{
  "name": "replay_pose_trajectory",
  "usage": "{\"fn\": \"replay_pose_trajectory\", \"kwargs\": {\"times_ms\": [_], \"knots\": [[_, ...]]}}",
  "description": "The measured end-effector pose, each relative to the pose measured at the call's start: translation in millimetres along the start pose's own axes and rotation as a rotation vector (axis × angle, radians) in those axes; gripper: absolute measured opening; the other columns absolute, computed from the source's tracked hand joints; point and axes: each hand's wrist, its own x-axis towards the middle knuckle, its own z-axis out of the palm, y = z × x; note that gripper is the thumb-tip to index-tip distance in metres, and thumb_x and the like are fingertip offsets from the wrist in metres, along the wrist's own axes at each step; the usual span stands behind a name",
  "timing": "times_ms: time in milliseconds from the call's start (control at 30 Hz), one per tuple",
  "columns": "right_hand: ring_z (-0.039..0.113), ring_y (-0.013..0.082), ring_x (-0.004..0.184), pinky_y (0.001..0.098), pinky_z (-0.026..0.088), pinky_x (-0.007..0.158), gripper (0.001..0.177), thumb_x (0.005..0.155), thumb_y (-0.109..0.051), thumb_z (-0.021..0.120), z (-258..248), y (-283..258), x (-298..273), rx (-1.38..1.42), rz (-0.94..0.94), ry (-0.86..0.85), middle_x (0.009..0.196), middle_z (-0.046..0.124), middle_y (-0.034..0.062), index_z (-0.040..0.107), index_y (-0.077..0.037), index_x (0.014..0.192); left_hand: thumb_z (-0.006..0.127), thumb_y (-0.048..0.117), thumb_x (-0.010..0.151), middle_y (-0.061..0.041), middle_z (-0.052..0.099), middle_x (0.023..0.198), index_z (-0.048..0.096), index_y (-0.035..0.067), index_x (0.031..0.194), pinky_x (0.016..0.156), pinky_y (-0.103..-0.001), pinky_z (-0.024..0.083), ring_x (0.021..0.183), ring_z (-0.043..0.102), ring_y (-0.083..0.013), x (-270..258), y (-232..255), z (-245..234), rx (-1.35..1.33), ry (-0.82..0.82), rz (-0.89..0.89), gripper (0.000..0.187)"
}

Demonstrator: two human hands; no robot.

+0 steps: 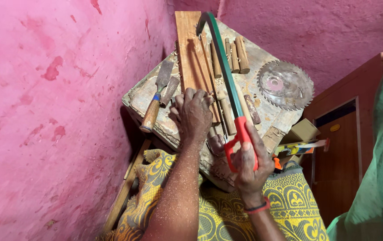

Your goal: The person uses a hand saw to cut a small wooden dowel on a workbench. After cutting, the person picks up the dowel and rubs the cut end with a piece of sandpaper.

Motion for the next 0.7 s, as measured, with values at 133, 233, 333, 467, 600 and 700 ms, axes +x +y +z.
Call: {"fn": "replay_pose_trajectory", "kwargs": {"times_ms": [133, 233, 333, 467, 600, 700], "knots": [[0.044, 0.0016, 0.058, 0.0208, 0.037, 0.051, 0.046, 0.106, -0.020, 0.054, -12, -1, -21, -0.022, 0.004, 0.009, 0.070, 0.054, -0.0039, 0.057, -0.001, 0.148, 0.066, 0.013, 0.093, -0.003, 0.058, 0.112, 0.071, 0.012, 0.109, 0.097, -0.045, 0.040, 0.111, 0.048, -0.0262, 0, -3, 4, -0.023, 0.030, 0.038, 0.017], [0.050, 0.0028, 0.060, 0.0208, 0.042, 0.054, 0.047, 0.105, -0.021, 0.053, -21, -3, -33, -0.090, 0.011, 0.029, 0.075, 0.061, -0.0023, 0.058, -0.001, 0.147, 0.068, 0.017, 0.093, -0.003, 0.059, 0.112, 0.072, 0.014, 0.107, 0.096, -0.051, 0.036, 0.112, 0.047, -0.0269, 1, -4, 3, 0.020, -0.002, 0.000, 0.015], [0.060, 0.0081, 0.082, 0.0235, 0.049, 0.073, 0.045, 0.108, -0.022, 0.054, -27, -6, -39, -0.159, -0.105, 0.025, 0.110, 0.068, 0.0055, 0.059, 0.000, 0.147, 0.069, 0.019, 0.095, -0.004, 0.058, 0.118, 0.072, 0.015, 0.112, 0.097, -0.052, 0.039, 0.116, 0.047, -0.0293, -3, -2, 1, 0.038, 0.007, 0.040, 0.018], [0.061, 0.0083, 0.087, 0.0238, 0.051, 0.080, 0.044, 0.106, -0.019, 0.055, -28, -3, -37, -0.163, -0.107, 0.038, 0.119, 0.069, 0.0073, 0.059, 0.001, 0.145, 0.071, 0.025, 0.092, -0.002, 0.058, 0.124, 0.070, 0.020, 0.117, 0.102, -0.058, 0.035, 0.122, 0.046, -0.0286, 0, -8, 7, 0.110, -0.024, 0.002, 0.026], [0.047, 0.0021, 0.054, 0.0200, 0.040, 0.050, 0.047, 0.101, -0.018, 0.058, -29, -5, -31, 0.090, 0.110, 0.076, 0.067, 0.058, -0.0018, 0.060, -0.001, 0.146, 0.074, 0.031, 0.089, -0.003, 0.058, 0.128, 0.070, 0.024, 0.119, 0.104, -0.061, 0.034, 0.126, 0.044, -0.0300, -1, -20, 17, 0.166, 0.017, 0.077, 0.032], [0.048, 0.0017, 0.055, 0.0196, 0.040, 0.050, 0.046, 0.101, -0.017, 0.057, -28, -16, -23, 0.053, 0.095, 0.064, 0.069, 0.058, -0.0029, 0.060, 0.000, 0.144, 0.073, 0.029, 0.090, -0.001, 0.059, 0.128, 0.069, 0.023, 0.121, 0.100, -0.058, 0.038, 0.122, 0.047, -0.0277, -2, -24, 23, 0.171, 0.065, 0.106, 0.032]]}}
